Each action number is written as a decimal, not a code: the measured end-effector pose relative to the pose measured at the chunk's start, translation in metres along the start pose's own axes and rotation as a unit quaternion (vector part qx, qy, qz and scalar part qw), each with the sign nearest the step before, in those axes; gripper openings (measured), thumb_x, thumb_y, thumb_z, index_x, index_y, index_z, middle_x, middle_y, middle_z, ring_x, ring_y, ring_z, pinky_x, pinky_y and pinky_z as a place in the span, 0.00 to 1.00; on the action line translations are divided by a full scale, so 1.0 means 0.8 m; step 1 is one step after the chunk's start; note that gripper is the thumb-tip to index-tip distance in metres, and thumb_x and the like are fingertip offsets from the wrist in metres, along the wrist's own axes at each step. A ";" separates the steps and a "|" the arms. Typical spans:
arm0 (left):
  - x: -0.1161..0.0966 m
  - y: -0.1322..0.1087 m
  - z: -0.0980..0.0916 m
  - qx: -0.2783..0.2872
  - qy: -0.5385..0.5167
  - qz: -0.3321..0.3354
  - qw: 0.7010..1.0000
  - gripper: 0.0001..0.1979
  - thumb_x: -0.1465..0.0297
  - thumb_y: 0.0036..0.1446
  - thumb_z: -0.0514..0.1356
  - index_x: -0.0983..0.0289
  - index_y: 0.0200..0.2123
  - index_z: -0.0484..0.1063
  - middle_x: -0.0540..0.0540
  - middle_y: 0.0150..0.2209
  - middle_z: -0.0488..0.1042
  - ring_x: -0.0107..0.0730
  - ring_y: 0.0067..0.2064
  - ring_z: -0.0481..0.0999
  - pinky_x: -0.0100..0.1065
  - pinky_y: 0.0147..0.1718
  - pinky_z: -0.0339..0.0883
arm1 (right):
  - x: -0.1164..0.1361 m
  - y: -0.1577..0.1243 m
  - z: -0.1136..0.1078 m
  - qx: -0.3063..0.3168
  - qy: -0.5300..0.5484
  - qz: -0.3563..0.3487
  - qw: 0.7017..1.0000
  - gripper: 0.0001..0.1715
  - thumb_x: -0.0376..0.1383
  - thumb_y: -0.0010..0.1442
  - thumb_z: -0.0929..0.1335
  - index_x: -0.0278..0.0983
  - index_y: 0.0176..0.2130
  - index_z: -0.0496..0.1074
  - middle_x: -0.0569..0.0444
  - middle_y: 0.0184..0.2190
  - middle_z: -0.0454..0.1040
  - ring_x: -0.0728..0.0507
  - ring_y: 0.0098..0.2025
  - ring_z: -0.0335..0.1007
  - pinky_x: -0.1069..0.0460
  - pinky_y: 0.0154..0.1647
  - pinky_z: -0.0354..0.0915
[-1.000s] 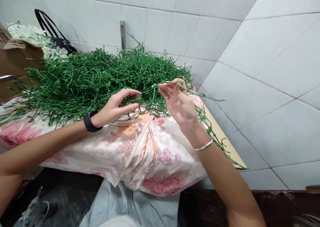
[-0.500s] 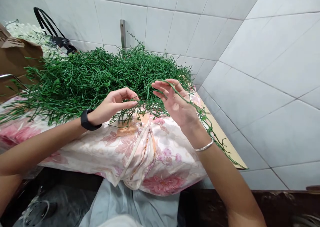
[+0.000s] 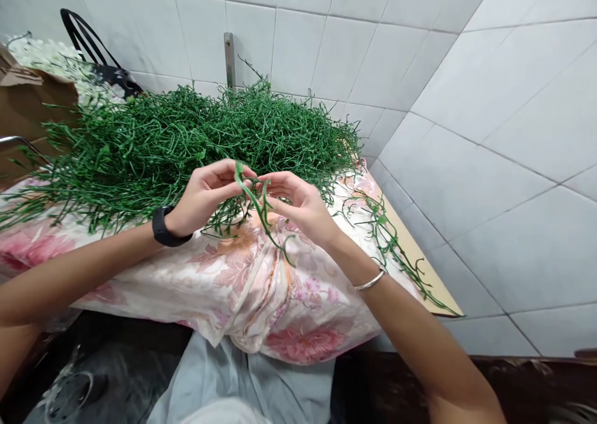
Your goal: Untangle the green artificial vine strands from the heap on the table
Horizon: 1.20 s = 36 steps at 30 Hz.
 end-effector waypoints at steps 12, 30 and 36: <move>0.005 -0.007 0.023 0.074 0.040 -0.018 0.996 0.07 0.71 0.50 0.60 0.67 0.29 0.65 0.51 0.32 0.67 0.23 0.33 0.66 0.26 0.34 0.61 | 0.027 -0.010 -0.013 -0.082 -0.212 -0.100 0.969 0.06 0.37 0.53 0.68 0.38 0.33 0.72 0.56 0.30 0.74 0.50 0.33 0.69 0.54 0.36 0.64; 0.007 -0.013 0.045 0.169 0.193 -0.062 0.965 0.09 0.70 0.55 0.53 0.69 0.31 0.70 0.50 0.26 0.67 0.22 0.27 0.62 0.26 0.28 0.55 | 0.003 -0.007 -0.003 0.022 0.095 0.066 0.993 0.15 0.34 0.54 0.67 0.41 0.36 0.54 0.63 0.20 0.59 0.53 0.21 0.55 0.56 0.21 0.52; 0.010 -0.013 0.043 0.154 0.176 -0.052 0.971 0.09 0.69 0.56 0.52 0.68 0.29 0.68 0.50 0.27 0.66 0.22 0.28 0.60 0.27 0.28 0.55 | -0.010 -0.002 -0.014 -0.035 0.206 0.109 0.972 0.21 0.33 0.47 0.72 0.39 0.33 0.55 0.63 0.20 0.55 0.55 0.21 0.52 0.57 0.21 0.48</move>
Point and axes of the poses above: each hand's wrist, its own y-axis towards the middle knuckle, its own z-axis out of the palm, x = y × z, the point moved 10 cm from there along y, towards the middle knuckle
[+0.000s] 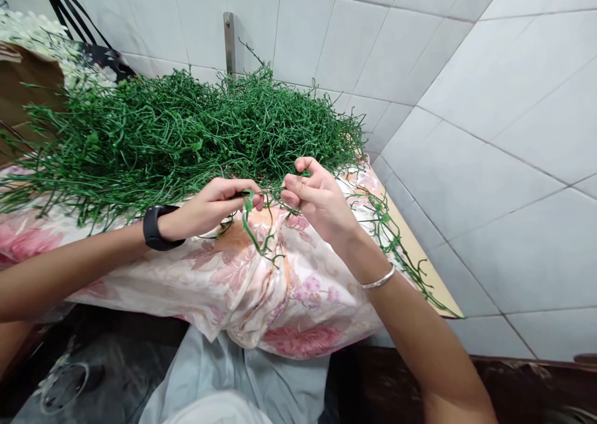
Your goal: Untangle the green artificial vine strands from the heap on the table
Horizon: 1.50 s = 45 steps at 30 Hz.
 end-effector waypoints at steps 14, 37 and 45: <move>0.012 -0.003 -0.005 -0.057 -0.016 -0.010 0.998 0.17 0.63 0.54 0.57 0.64 0.45 0.62 0.48 0.28 0.62 0.19 0.22 0.52 0.26 0.20 0.48 | 0.011 -0.003 0.007 0.025 -0.092 -0.071 0.993 0.20 0.39 0.51 0.70 0.40 0.33 0.53 0.63 0.22 0.57 0.55 0.22 0.55 0.57 0.22 0.52; 0.006 -0.005 -0.017 -0.118 -0.125 0.028 0.985 0.38 0.67 0.48 0.62 0.51 0.60 0.47 0.56 0.61 0.55 0.21 0.30 0.69 0.25 0.28 0.63 | 0.017 -0.003 0.003 0.009 -0.087 -0.089 0.992 0.22 0.40 0.49 0.71 0.40 0.32 0.53 0.64 0.20 0.55 0.55 0.21 0.54 0.57 0.22 0.51; 0.004 -0.003 0.003 -0.038 -0.056 0.014 0.998 0.11 0.65 0.57 0.53 0.66 0.29 0.70 0.49 0.24 0.67 0.22 0.26 0.61 0.27 0.25 0.54 | 0.014 0.001 -0.006 -0.034 -0.079 -0.067 0.994 0.20 0.35 0.47 0.70 0.39 0.28 0.52 0.62 0.20 0.52 0.54 0.21 0.49 0.55 0.22 0.51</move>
Point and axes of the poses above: each hand's wrist, its own y-axis towards the middle knuckle, its own z-axis out of the palm, x = y × z, the point moved 10 cm from there along y, towards the middle knuckle
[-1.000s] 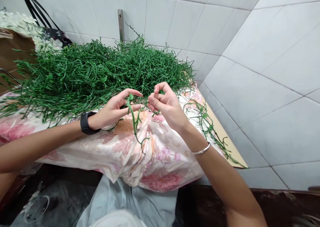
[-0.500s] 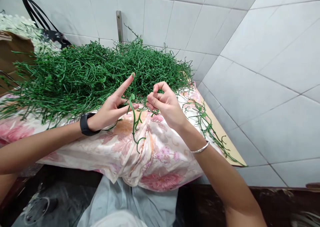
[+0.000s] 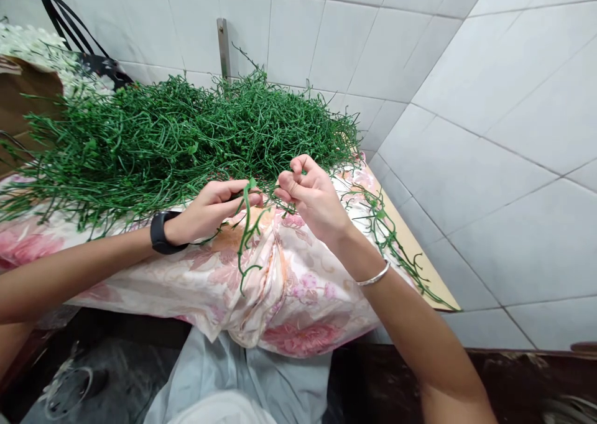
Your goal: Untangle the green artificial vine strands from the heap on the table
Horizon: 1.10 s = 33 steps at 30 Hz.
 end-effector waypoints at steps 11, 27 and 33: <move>0.040 0.007 0.005 -0.027 -0.089 -0.085 0.992 0.12 0.63 0.54 0.55 0.66 0.34 0.71 0.49 0.25 0.65 0.21 0.24 0.59 0.25 0.22 0.51 | 0.064 0.004 -0.107 -0.167 -0.306 -0.153 0.925 0.13 0.31 0.52 0.66 0.41 0.37 0.59 0.61 0.18 0.65 0.49 0.21 0.60 0.51 0.26 0.55; 0.040 0.013 0.003 0.002 -0.283 -0.126 0.951 0.20 0.68 0.54 0.55 0.67 0.50 0.62 0.55 0.32 0.75 0.24 0.27 0.71 0.28 0.29 0.64 | 0.057 -0.012 -0.020 -0.084 -0.471 -0.229 0.848 0.06 0.39 0.56 0.65 0.38 0.31 0.68 0.54 0.30 0.72 0.47 0.34 0.68 0.49 0.40 0.62; 0.044 0.007 0.014 0.012 -0.286 -0.134 0.949 0.28 0.71 0.54 0.57 0.62 0.58 0.53 0.53 0.33 0.74 0.26 0.31 0.73 0.32 0.36 0.67 | 0.027 -0.021 0.044 0.025 -0.533 -0.253 0.807 0.12 0.40 0.52 0.68 0.36 0.35 0.65 0.52 0.33 0.71 0.45 0.36 0.66 0.49 0.37 0.59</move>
Point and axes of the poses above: each hand's wrist, its own y-axis towards the middle knuckle, its own z-axis out of the palm, x = y × z, the point moved 10 cm from there along y, towards the middle knuckle
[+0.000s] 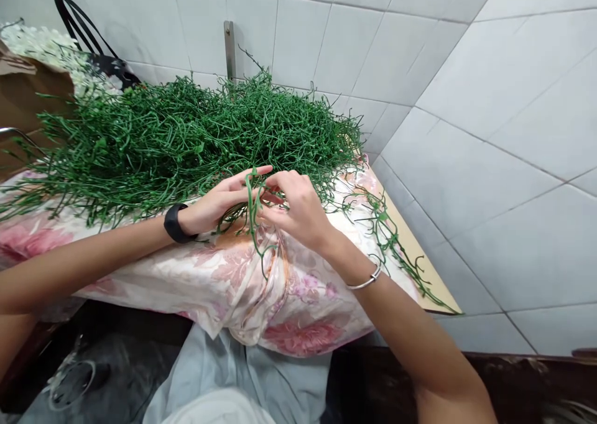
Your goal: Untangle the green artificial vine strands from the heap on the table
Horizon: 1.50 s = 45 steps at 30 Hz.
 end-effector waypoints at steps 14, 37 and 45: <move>-0.003 -0.001 0.004 0.009 0.001 0.005 1.000 0.25 0.71 0.55 0.57 0.62 0.56 0.58 0.54 0.37 0.75 0.22 0.30 0.72 0.27 0.32 0.66 | -0.007 -0.002 -0.002 -0.023 0.051 0.036 0.998 0.08 0.40 0.55 0.65 0.36 0.32 0.67 0.54 0.28 0.72 0.47 0.31 0.66 0.50 0.36 0.59; -0.022 0.000 -0.004 -0.017 0.141 0.092 0.986 0.15 0.65 0.57 0.54 0.66 0.45 0.62 0.50 0.24 0.71 0.21 0.23 0.70 0.25 0.24 0.65 | -0.031 -0.009 0.004 -0.021 0.167 0.107 0.980 0.12 0.33 0.60 0.60 0.39 0.40 0.70 0.56 0.25 0.68 0.50 0.28 0.62 0.53 0.30 0.60; -0.022 -0.005 0.006 0.010 0.229 0.059 0.971 0.14 0.64 0.58 0.52 0.68 0.28 0.68 0.47 0.19 0.62 0.18 0.20 0.61 0.23 0.20 0.55 | -0.058 -0.009 0.001 -0.081 0.389 0.204 0.895 0.06 0.33 0.54 0.62 0.40 0.35 0.58 0.62 0.20 0.53 0.53 0.20 0.50 0.56 0.21 0.52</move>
Point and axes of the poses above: each hand's wrist, its own y-axis towards the middle knuckle, its own z-axis out of the palm, x = y × z, the point moved 10 cm from there along y, towards the middle knuckle
